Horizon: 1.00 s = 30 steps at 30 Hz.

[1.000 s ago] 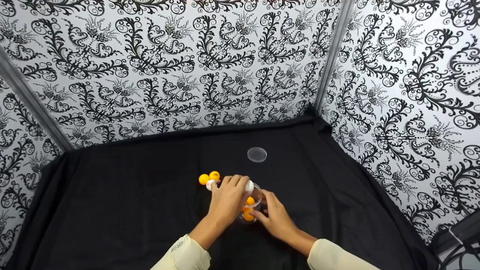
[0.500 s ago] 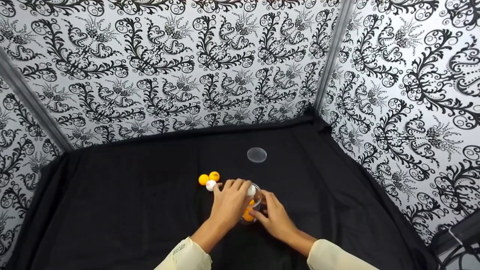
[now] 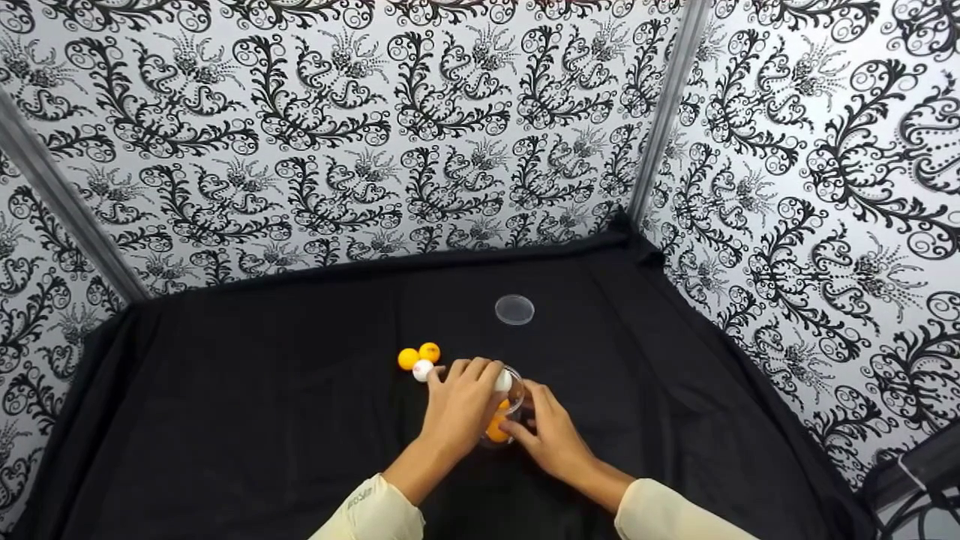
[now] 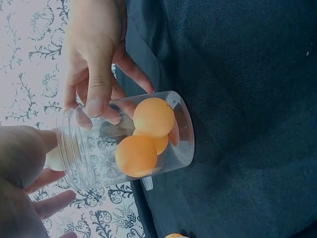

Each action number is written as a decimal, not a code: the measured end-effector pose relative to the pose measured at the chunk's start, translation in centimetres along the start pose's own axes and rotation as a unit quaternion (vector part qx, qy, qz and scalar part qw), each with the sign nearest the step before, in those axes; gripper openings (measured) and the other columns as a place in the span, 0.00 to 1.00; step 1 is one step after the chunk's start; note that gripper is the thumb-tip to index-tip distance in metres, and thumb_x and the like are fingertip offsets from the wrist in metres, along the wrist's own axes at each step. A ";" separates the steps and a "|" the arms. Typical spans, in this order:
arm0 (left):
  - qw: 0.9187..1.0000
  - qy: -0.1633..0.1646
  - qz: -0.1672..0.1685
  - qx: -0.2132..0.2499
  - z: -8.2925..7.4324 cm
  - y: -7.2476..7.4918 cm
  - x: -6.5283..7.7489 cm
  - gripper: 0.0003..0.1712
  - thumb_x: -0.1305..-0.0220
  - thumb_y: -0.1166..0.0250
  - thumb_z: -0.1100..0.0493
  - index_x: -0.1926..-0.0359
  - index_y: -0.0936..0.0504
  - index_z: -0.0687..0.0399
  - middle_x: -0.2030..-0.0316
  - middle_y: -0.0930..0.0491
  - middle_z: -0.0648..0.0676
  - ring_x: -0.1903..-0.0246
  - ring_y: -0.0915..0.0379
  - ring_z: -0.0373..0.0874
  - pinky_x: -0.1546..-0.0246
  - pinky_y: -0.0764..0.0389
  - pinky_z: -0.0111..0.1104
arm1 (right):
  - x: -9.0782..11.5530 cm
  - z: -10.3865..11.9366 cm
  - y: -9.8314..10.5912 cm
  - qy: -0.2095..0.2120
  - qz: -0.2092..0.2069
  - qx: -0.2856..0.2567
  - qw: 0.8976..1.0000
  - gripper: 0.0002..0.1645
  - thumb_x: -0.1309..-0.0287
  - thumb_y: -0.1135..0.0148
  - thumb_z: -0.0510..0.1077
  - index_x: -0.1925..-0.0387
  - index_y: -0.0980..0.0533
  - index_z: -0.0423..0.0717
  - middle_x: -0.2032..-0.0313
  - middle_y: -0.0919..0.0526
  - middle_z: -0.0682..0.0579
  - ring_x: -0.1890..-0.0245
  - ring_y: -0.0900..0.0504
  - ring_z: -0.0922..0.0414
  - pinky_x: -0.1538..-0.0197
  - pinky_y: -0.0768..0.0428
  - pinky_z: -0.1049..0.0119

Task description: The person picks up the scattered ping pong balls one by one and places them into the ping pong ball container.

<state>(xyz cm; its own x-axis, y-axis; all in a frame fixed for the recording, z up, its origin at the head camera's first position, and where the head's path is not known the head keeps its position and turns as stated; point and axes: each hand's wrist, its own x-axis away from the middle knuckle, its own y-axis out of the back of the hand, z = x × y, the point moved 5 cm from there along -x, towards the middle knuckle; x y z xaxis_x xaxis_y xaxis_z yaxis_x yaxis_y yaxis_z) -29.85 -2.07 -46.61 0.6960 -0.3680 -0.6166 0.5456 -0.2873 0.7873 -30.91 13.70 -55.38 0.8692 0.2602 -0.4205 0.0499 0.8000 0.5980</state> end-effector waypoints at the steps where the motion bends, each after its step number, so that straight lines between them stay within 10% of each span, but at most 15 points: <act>1: 1.000 0.000 -0.002 0.001 0.0 0.0 0.0 0.22 0.38 0.28 0.45 0.45 0.18 0.43 0.51 0.15 0.46 0.52 0.20 0.47 0.52 0.21 0.55 | 0.0 0.0 0.0 0.001 -0.001 0.001 1.000 0.39 0.38 0.29 0.51 0.30 0.36 0.48 0.43 0.24 0.49 0.44 0.16 0.51 0.55 0.13 0.59; 30: 0.999 0.024 0.019 0.022 0.2 -0.3 -0.2 0.22 0.38 0.28 0.47 0.44 0.19 0.42 0.49 0.17 0.46 0.49 0.20 0.48 0.49 0.23 0.55 | 0.0 0.1 0.1 -0.005 -0.007 0.026 1.000 0.40 0.38 0.31 0.59 0.31 0.34 0.49 0.44 0.23 0.51 0.47 0.17 0.55 0.55 0.13 0.61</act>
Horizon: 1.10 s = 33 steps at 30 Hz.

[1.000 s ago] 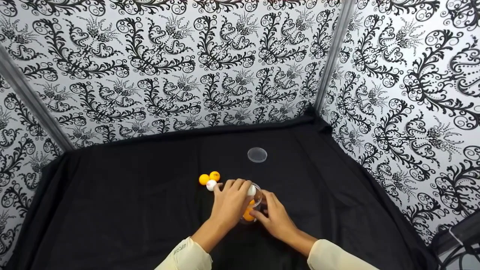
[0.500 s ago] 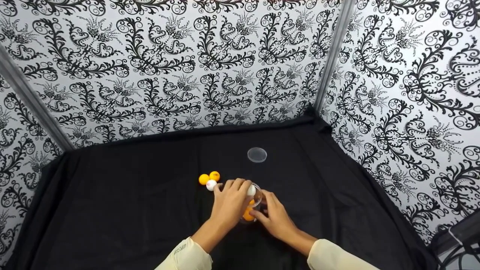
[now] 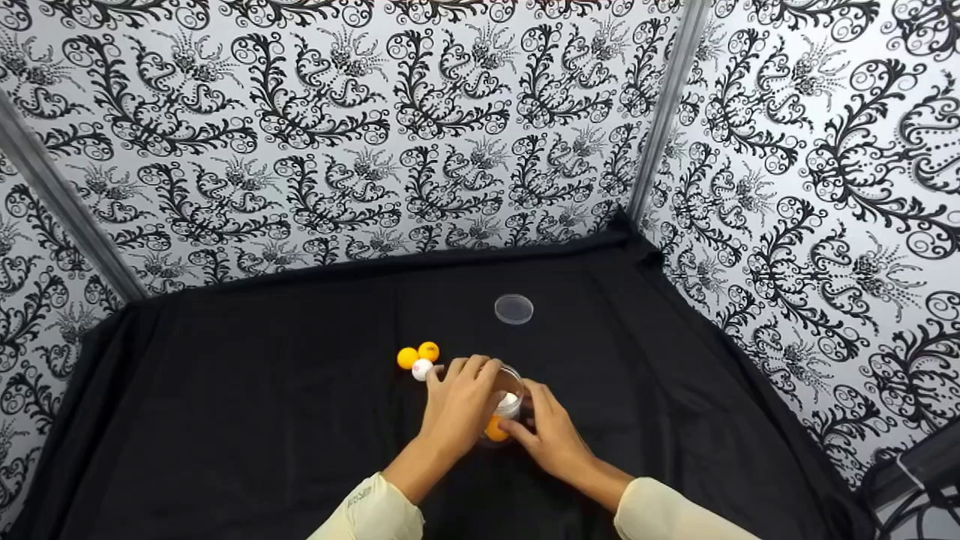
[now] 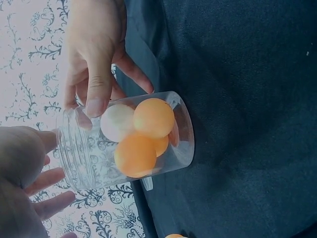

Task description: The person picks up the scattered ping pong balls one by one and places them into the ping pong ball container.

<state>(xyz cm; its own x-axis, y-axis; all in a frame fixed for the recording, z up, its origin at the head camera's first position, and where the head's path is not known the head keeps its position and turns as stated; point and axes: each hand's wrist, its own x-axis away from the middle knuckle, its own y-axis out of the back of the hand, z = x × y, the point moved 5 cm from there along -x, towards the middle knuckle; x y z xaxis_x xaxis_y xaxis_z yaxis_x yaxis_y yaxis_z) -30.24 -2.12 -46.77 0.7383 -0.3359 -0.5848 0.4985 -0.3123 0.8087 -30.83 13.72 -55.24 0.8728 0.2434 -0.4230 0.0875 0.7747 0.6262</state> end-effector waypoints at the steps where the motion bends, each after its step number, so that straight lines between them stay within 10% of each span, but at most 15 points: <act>1: 1.000 0.000 -0.002 0.002 0.1 0.1 0.0 0.22 0.37 0.28 0.47 0.44 0.19 0.42 0.49 0.17 0.46 0.49 0.20 0.48 0.50 0.22 0.56 | 0.0 0.0 0.0 -0.001 0.000 0.000 1.000 0.40 0.38 0.31 0.59 0.31 0.34 0.49 0.44 0.23 0.51 0.47 0.17 0.56 0.55 0.14 0.61; 17: 0.996 0.083 -0.025 0.022 5.2 -0.7 -1.6 0.19 0.37 0.28 0.49 0.46 0.18 0.45 0.51 0.16 0.49 0.52 0.20 0.52 0.56 0.25 0.57 | 0.0 -0.2 -0.1 -0.001 -0.003 -0.014 1.000 0.41 0.39 0.30 0.59 0.32 0.34 0.45 0.46 0.22 0.50 0.48 0.16 0.53 0.54 0.13 0.61; 33: 0.982 0.168 0.088 0.007 9.9 -4.4 -1.2 0.17 0.31 0.33 0.50 0.45 0.20 0.46 0.47 0.19 0.54 0.44 0.24 0.57 0.45 0.32 0.66 | 0.1 -0.3 -0.2 -0.013 0.000 -0.024 1.000 0.42 0.39 0.30 0.58 0.32 0.34 0.44 0.45 0.22 0.49 0.47 0.16 0.53 0.53 0.14 0.63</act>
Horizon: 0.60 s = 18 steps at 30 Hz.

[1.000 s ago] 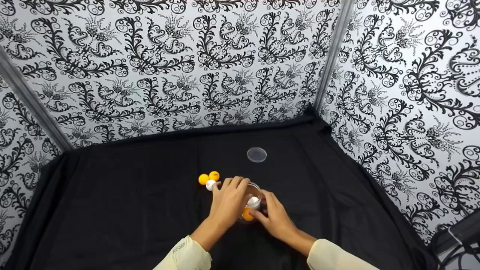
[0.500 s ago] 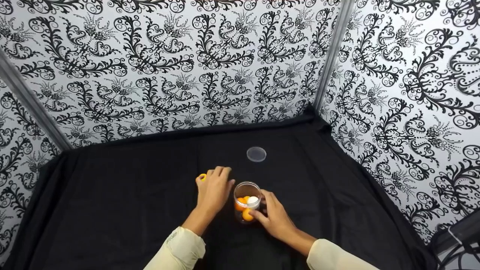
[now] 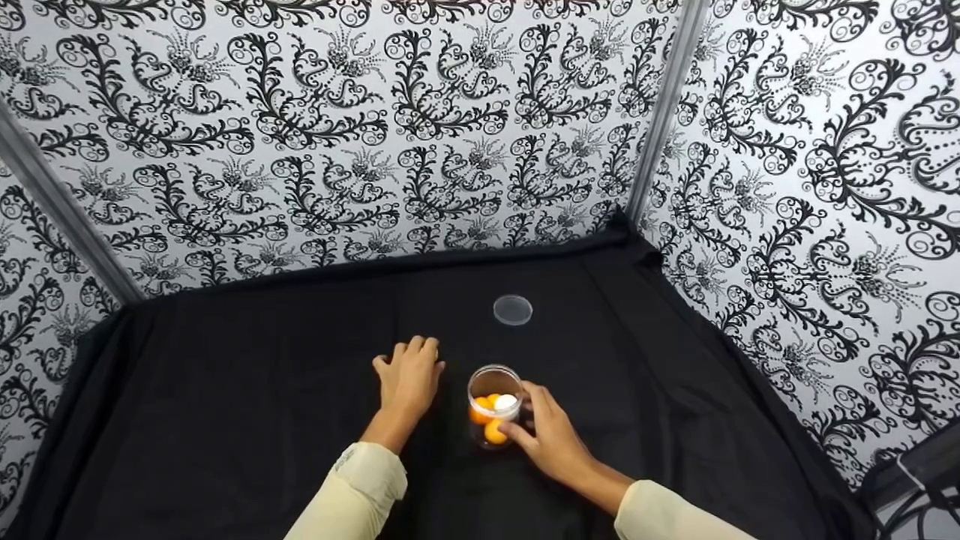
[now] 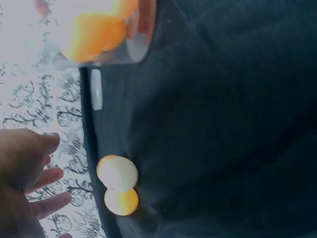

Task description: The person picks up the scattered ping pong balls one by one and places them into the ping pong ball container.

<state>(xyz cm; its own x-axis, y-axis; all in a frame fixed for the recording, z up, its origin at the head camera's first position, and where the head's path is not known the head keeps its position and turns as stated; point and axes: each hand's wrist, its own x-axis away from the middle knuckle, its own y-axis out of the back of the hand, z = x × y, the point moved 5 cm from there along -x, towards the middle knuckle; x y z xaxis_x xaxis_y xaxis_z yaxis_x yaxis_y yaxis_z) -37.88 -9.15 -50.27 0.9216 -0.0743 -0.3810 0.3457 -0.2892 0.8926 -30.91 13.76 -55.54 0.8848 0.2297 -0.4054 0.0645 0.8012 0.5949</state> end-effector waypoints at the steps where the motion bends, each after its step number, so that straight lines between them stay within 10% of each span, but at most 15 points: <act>1: 1.000 0.003 0.006 -0.003 0.2 -0.2 0.0 0.16 0.31 0.32 0.50 0.45 0.20 0.47 0.47 0.19 0.54 0.44 0.24 0.57 0.45 0.32 0.66 | 0.0 0.0 0.0 -0.002 0.002 -0.001 1.000 0.42 0.39 0.30 0.59 0.32 0.34 0.44 0.45 0.22 0.49 0.47 0.16 0.53 0.52 0.14 0.63; 18: 0.998 0.012 0.037 -0.039 2.2 -3.0 0.6 0.17 0.37 0.28 0.54 0.48 0.17 0.49 0.48 0.19 0.56 0.47 0.25 0.59 0.51 0.31 0.66 | 0.0 -0.1 -0.2 -0.004 0.003 -0.003 1.000 0.42 0.39 0.30 0.59 0.32 0.34 0.45 0.45 0.23 0.50 0.47 0.16 0.53 0.53 0.14 0.63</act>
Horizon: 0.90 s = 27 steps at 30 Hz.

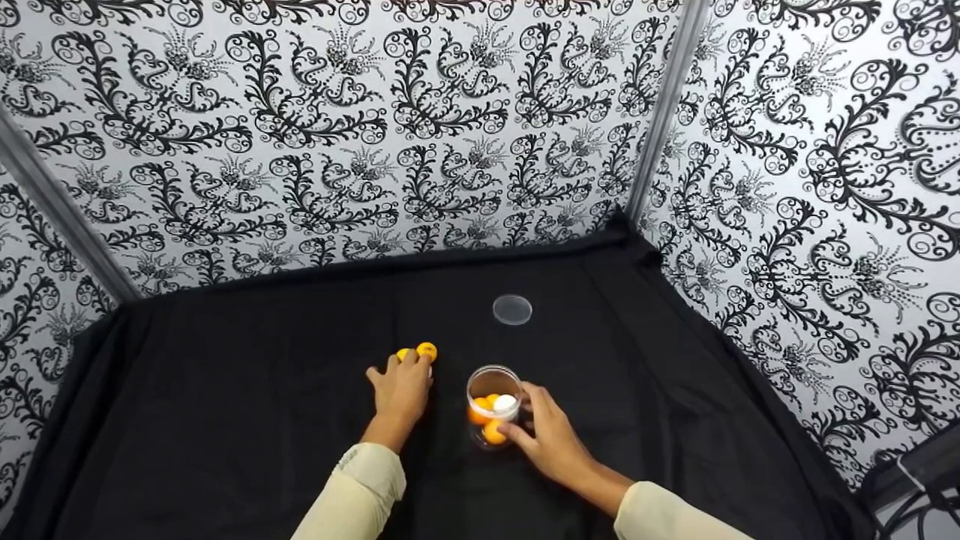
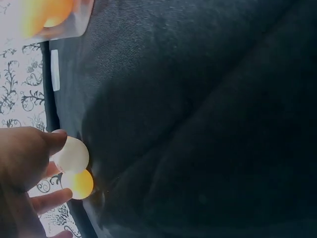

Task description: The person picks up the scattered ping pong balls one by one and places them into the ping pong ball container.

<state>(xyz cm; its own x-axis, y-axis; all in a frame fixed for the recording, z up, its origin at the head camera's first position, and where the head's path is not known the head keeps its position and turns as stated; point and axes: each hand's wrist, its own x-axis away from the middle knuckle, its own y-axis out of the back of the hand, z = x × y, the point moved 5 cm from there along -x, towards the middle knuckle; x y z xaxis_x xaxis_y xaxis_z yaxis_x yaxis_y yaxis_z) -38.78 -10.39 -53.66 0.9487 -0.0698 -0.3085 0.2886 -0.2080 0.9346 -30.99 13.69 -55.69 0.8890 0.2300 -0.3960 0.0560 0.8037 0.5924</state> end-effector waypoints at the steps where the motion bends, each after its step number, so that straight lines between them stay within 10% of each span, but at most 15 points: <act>1: 1.000 0.000 0.001 0.000 0.1 -0.1 0.1 0.17 0.37 0.29 0.54 0.48 0.17 0.49 0.48 0.19 0.56 0.47 0.25 0.59 0.51 0.31 0.66 | 0.0 0.0 0.0 0.001 0.000 -0.001 1.000 0.41 0.39 0.30 0.59 0.32 0.34 0.45 0.45 0.23 0.50 0.47 0.16 0.53 0.53 0.14 0.63; 27: 1.000 -0.015 -0.006 -0.002 0.0 -0.1 0.1 0.18 0.37 0.30 0.57 0.46 0.18 0.48 0.47 0.17 0.55 0.45 0.24 0.58 0.51 0.31 0.67 | 0.1 0.2 0.1 0.013 -0.007 0.004 1.000 0.41 0.40 0.29 0.57 0.32 0.34 0.45 0.45 0.23 0.49 0.47 0.15 0.51 0.54 0.13 0.61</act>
<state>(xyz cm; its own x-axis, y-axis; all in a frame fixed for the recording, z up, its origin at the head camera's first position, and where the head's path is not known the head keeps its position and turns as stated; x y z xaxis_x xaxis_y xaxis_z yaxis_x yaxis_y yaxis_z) -38.69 -10.35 -53.83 0.9406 -0.0961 -0.3255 0.3012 -0.2054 0.9312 -30.78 13.63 -55.53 0.8762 0.2328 -0.4219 0.0717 0.8028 0.5919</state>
